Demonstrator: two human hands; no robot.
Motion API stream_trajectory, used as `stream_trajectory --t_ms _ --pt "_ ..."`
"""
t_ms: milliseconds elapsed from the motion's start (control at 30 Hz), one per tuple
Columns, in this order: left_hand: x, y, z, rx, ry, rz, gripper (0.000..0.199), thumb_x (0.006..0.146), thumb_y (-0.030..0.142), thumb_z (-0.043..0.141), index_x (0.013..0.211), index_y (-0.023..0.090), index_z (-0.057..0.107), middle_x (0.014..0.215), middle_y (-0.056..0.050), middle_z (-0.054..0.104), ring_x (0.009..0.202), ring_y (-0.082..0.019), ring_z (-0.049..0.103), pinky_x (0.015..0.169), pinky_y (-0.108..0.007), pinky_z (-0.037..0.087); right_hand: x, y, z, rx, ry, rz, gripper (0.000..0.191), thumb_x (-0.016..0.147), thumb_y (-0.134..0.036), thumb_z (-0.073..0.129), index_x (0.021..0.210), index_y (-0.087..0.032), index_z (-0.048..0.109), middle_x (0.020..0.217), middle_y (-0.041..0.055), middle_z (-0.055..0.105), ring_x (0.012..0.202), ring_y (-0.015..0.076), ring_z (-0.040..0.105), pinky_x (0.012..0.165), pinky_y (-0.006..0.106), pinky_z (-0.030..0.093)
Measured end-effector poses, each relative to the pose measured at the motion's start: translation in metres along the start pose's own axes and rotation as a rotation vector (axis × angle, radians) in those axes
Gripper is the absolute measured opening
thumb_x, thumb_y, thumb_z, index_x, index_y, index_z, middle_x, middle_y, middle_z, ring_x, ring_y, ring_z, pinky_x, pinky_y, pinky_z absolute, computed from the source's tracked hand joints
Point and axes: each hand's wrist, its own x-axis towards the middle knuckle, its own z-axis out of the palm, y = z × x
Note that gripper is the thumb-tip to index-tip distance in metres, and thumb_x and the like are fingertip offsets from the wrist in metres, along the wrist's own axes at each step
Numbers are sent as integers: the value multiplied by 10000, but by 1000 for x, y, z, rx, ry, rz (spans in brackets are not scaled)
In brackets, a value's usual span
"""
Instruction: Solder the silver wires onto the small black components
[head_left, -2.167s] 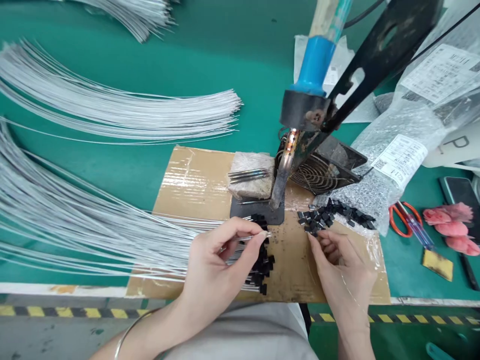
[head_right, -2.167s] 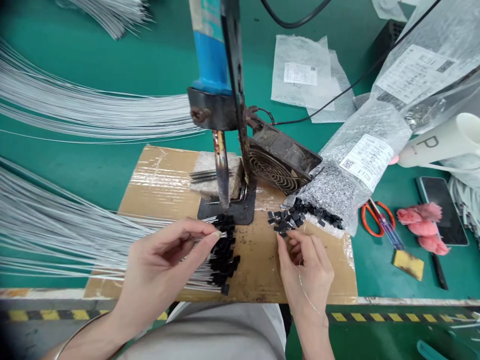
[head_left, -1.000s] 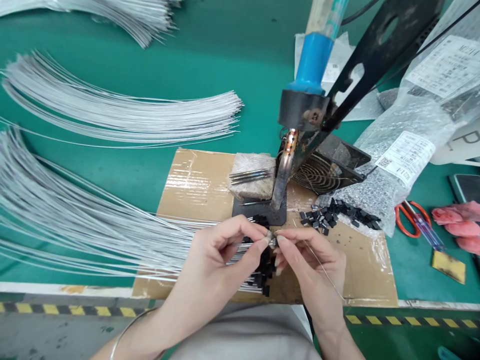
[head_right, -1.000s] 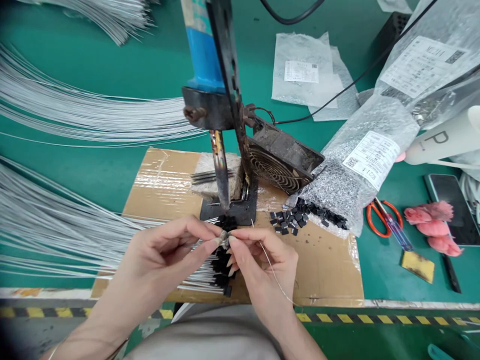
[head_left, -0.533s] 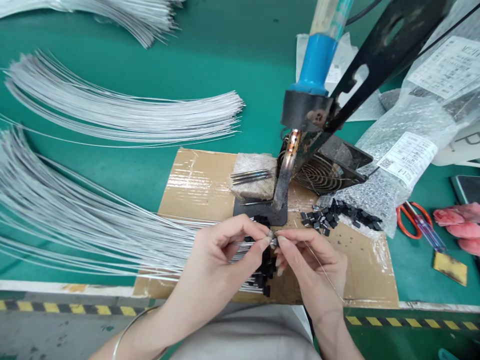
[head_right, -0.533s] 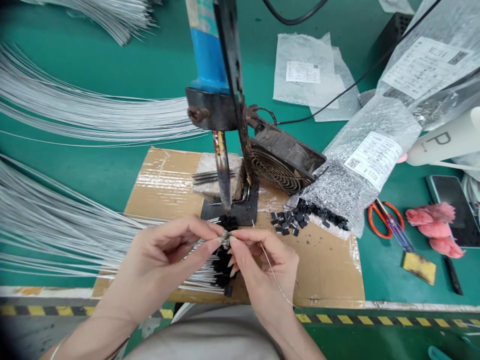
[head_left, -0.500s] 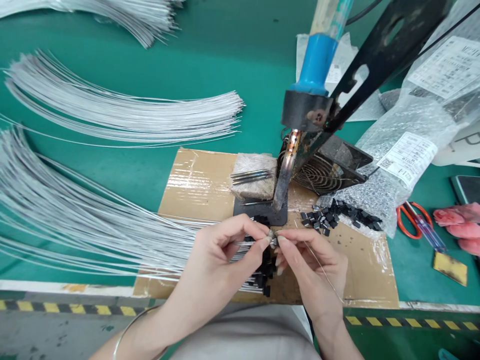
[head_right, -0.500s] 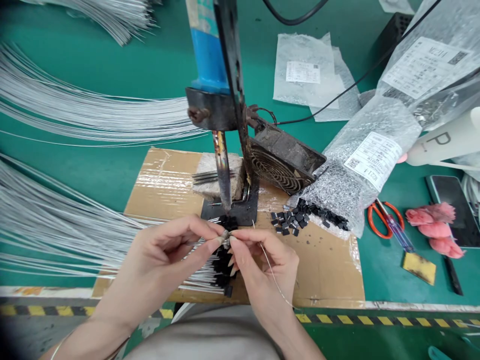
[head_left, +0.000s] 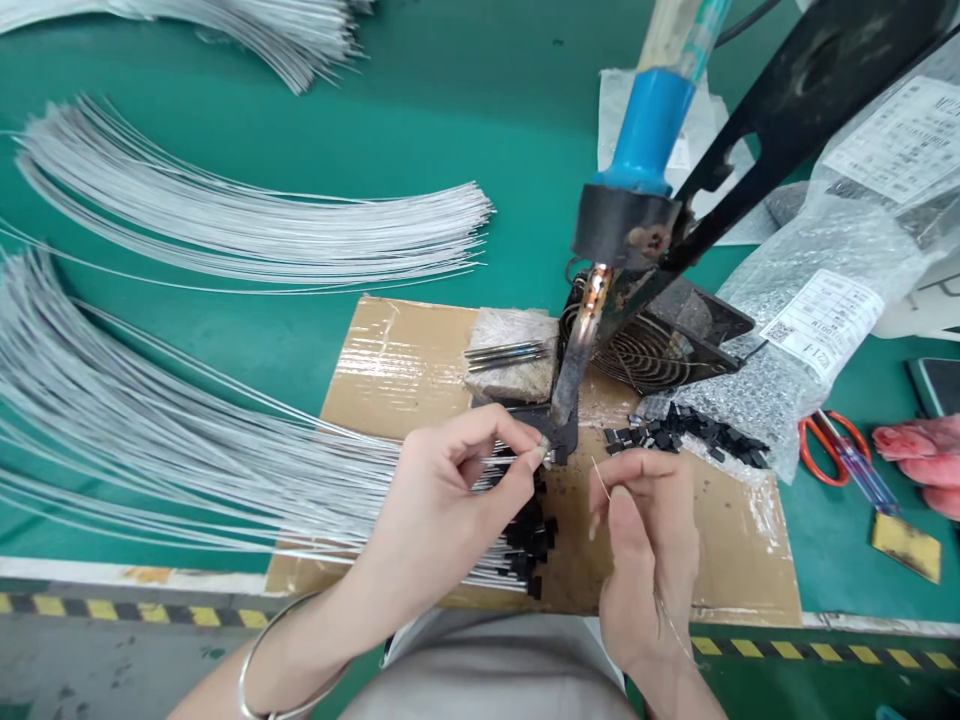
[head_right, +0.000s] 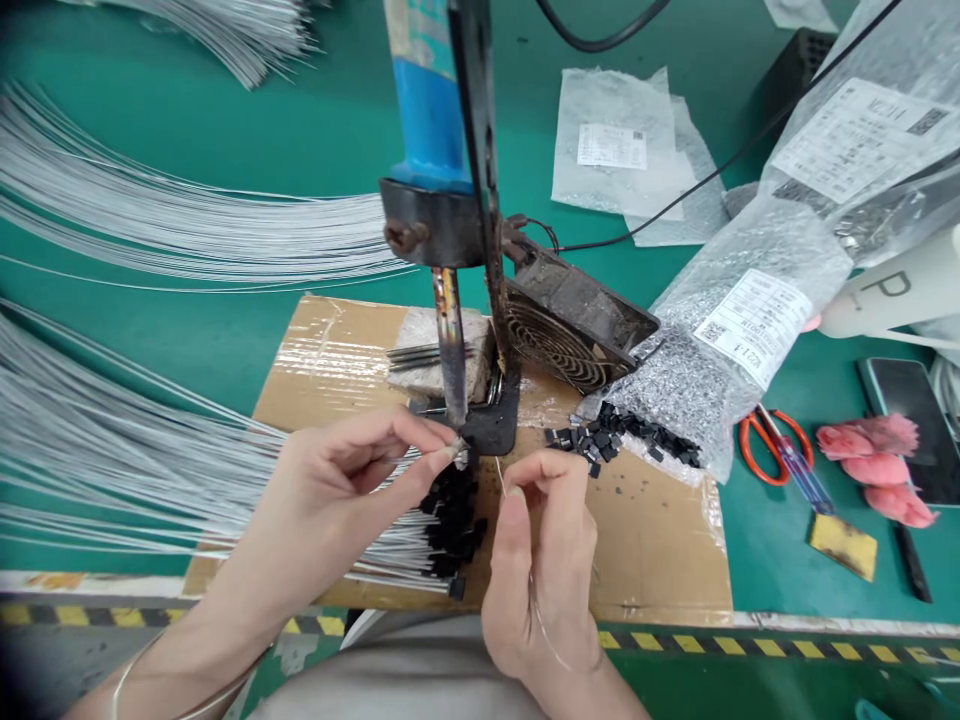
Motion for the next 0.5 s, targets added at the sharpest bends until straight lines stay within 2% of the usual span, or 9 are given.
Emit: stream_trajectory --t_ms 67,133,200,300,367,500 --pt "1 0 -1 6 3 8 114 811 216 666 706 184 693 798 -36 778 740 -175 706 561 -256 431 3 2 -2 -46 -19 -38 231 1058 -229 432 831 -243 472 763 -35 495 636 134 464 593 274 388" --pt "3 0 -1 5 6 15 114 810 209 670 701 184 690 784 -29 769 721 -165 691 568 -257 431 6 3 -4 -49 -57 -63 253 1051 -185 417 807 -236 461 833 -19 528 710 137 513 665 279 426" --pt "4 1 -1 -2 9 24 109 809 198 672 702 183 690 764 -17 757 680 -145 660 576 -253 434 8 2 -5 -9 -91 -63 206 1034 -170 466 841 -235 503 1004 15 612 898 163 609 803 310 484" --pt "7 3 -1 -25 13 39 109 804 177 668 697 180 686 734 -3 745 647 -126 624 593 -242 442 11 0 -2 88 -74 -39 146 989 -156 580 867 -235 564 1217 55 650 1171 231 636 1006 414 493" --pt "9 4 -1 -36 14 47 112 803 174 668 691 179 682 725 -2 744 640 -123 615 587 -238 436 12 -1 1 144 -44 -23 154 962 -134 636 856 -236 591 1227 52 681 1198 232 651 1037 424 498" --pt "11 4 0 -3 26 38 101 805 186 669 706 177 692 733 -7 746 589 -116 574 529 -248 375 14 -2 6 220 -26 7 187 933 -94 682 842 -246 621 1171 23 754 1141 182 702 988 339 548"
